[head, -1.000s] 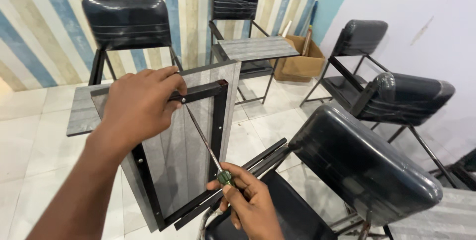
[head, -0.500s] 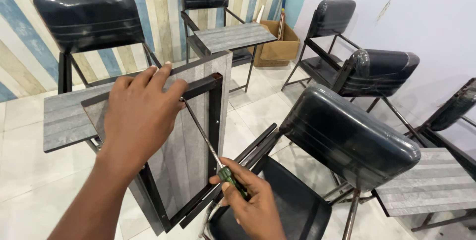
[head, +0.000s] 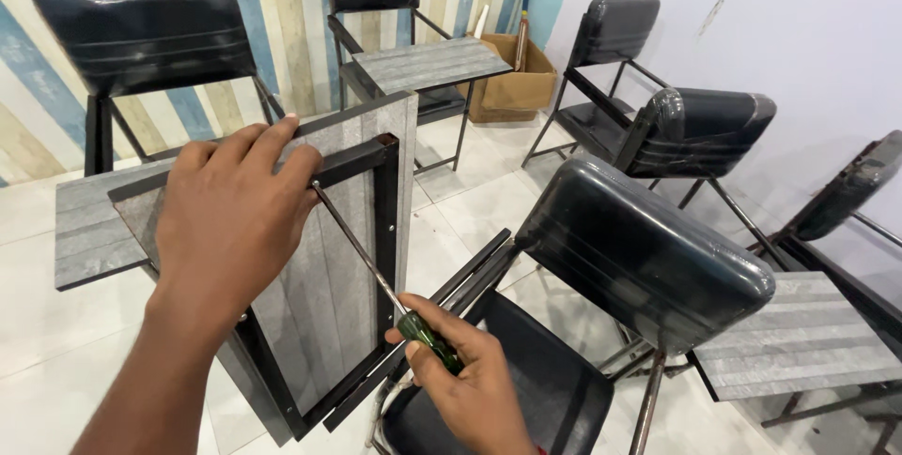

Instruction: The person assembles a chair with an attached desk by using a screwdriver to tighten screws at the joints. They position the desk panel onto the chair frame and secure it by tightening multiple screws on both sides.

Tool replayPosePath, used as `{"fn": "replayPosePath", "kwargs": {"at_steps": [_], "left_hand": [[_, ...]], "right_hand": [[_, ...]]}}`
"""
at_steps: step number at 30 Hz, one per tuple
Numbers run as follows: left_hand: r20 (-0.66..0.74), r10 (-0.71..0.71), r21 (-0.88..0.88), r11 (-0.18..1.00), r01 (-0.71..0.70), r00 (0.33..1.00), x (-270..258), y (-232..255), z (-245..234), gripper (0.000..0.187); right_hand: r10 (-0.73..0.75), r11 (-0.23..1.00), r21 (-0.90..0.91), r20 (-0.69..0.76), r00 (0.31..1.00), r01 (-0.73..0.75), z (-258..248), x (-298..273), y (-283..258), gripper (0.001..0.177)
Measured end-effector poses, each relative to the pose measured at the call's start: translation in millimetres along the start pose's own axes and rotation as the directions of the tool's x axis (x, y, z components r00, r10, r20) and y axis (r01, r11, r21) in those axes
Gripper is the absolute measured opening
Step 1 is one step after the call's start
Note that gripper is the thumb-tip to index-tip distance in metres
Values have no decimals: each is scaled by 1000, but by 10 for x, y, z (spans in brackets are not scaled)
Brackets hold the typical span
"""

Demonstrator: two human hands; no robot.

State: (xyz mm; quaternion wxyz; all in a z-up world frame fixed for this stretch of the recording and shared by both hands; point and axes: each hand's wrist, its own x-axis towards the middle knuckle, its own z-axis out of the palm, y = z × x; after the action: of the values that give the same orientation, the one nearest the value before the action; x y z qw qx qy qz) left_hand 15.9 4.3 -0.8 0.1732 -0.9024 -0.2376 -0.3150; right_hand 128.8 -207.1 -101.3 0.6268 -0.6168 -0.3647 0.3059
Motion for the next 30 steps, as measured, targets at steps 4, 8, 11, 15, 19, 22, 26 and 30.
{"fn": "replayPosePath", "kwargs": {"at_steps": [4, 8, 11, 15, 19, 22, 26, 30], "left_hand": [[11, 1, 4, 1000, -1, 1000, 0, 17, -18, 32], [14, 26, 49, 998, -27, 1000, -7, 28, -26, 30], [-13, 62, 29, 998, -61, 998, -18, 25, -24, 28], [-36, 72, 24, 997, -71, 997, -30, 24, -10, 28], [-48, 47, -10, 999, -48, 998, -31, 6, 7, 25], [-64, 38, -51, 998, -41, 997, -34, -5, 20, 24], [-56, 40, -58, 997, -43, 998, -31, 0, 14, 25], [-47, 58, -30, 998, -59, 997, -22, -3, -7, 24]], "right_hand": [[219, 945, 232, 77, 973, -231, -77, 66, -97, 50], [310, 850, 384, 191, 931, -362, -202, 138, -233, 53], [346, 799, 441, 218, 913, -408, -289, 164, -323, 54], [396, 806, 396, 193, 898, -440, -305, 146, -389, 53], [395, 791, 420, 204, 896, -444, -276, 61, -404, 53], [358, 808, 431, 182, 916, -402, -249, 18, -389, 53], [343, 832, 404, 165, 925, -381, -197, -4, -379, 53], [331, 864, 359, 125, 935, -354, -100, -26, -383, 51]]}}
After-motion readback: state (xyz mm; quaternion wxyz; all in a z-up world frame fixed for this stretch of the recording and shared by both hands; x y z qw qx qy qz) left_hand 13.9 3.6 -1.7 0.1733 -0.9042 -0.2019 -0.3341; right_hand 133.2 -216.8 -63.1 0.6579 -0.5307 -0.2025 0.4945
